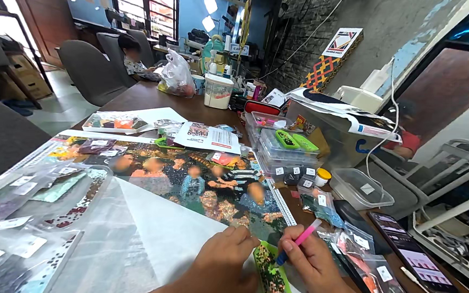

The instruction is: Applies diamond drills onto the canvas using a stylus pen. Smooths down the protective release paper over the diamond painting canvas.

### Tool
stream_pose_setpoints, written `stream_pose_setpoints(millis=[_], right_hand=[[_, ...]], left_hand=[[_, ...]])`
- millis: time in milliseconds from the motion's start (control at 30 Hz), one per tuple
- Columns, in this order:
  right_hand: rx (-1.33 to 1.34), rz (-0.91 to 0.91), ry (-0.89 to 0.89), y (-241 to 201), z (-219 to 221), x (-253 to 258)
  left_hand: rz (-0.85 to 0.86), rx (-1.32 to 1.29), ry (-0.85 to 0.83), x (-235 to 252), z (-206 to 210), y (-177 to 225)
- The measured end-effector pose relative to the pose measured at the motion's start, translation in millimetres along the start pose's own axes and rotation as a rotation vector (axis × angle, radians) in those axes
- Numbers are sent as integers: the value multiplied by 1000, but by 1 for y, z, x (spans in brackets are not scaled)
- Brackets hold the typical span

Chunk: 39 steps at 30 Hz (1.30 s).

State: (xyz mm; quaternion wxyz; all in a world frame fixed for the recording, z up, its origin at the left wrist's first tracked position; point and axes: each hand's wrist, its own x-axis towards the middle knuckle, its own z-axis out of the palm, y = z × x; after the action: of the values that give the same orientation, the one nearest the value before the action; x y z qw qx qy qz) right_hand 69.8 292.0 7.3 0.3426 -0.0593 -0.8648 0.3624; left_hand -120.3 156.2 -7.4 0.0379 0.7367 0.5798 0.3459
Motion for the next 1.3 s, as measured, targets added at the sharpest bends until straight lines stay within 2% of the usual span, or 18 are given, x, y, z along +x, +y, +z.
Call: stream_pose_setpoints(millis=[267,567,1300], right_hand=[[-25,127,286,15,-33,1],[-164,144,212,33,-42,-2],[-146,240,188,31,-43,-1]], left_hand=[[10,21,26,0,2,-2],[0,-3,-4,-1,-4,0],[-15,-14,-24,-2,-4,0]])
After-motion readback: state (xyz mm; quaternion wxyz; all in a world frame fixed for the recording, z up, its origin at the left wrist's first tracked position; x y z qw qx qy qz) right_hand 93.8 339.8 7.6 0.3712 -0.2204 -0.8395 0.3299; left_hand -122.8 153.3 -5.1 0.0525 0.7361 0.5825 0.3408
